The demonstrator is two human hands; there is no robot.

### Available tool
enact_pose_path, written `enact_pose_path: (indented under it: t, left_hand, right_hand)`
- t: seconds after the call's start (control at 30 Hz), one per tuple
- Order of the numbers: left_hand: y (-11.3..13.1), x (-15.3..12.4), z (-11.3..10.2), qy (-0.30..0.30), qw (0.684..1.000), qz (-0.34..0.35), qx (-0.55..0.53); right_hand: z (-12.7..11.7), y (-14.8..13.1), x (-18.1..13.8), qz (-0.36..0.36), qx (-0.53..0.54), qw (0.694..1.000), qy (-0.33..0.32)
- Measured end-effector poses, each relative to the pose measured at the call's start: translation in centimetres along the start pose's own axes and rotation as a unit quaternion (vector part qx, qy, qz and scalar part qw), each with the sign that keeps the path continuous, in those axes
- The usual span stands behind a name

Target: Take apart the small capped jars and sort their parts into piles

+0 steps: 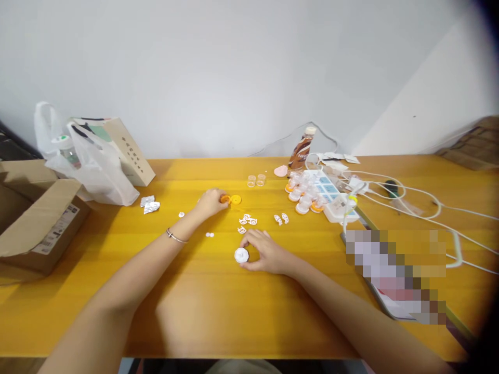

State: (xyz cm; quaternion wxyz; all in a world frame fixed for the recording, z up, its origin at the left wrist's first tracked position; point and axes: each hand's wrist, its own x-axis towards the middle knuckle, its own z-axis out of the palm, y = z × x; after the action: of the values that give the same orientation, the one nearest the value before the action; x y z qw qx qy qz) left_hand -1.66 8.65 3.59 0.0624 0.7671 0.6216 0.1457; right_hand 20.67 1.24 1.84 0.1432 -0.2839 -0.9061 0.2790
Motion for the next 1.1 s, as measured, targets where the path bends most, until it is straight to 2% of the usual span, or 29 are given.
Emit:
enact_pose_path:
  t: [0.27, 0.37, 0.43, 0.47, 0.53, 0.63, 0.77, 1.0, 1.1]
  left_hand:
    - [0.4, 0.9, 0.9, 0.003, 0.999, 0.013, -0.034]
    - [1.0, -0.1, 0.4, 0.060, 0.997, 0.017, -0.040]
    - [1.7, -2.0, -0.3, 0.094, 0.992, 0.053, -0.060]
    - [2.2, -3.2, -0.7, 0.090, 0.989, 0.087, -0.080]
    - [3.3, -6.0, -1.3, 0.035, 0.977, 0.165, -0.130]
    - [4.3, -9.7, -1.3, -0.048, 0.962, 0.216, -0.163]
    - [4.3, -11.7, -0.4, -0.071, 0.962, 0.208, -0.163]
    - [4.3, -11.7, 1.0, -0.057, 0.966, 0.163, -0.194]
    - [4.8, -11.8, 1.3, -0.055, 0.972, 0.120, -0.195]
  right_hand:
    - [0.2, 0.3, 0.0, -0.003, 0.003, 1.000, 0.006]
    - [0.2, 0.2, 0.0, -0.003, 0.003, 1.000, 0.006]
    - [0.3, 0.3, 0.0, -0.004, 0.002, 1.000, 0.008]
    - [0.3, 0.3, 0.0, -0.005, 0.002, 1.000, 0.008]
    - [0.5, 0.5, -0.1, -0.009, 0.004, 1.000, 0.010]
    - [0.8, 0.8, 0.0, -0.014, 0.004, 1.000, 0.016]
    - [1.0, 0.9, 0.1, -0.015, -0.002, 1.000, 0.016]
    - [0.9, 0.9, 0.3, -0.007, -0.004, 1.000, 0.011]
    - [1.0, 0.9, 0.3, -0.005, -0.003, 1.000, 0.012]
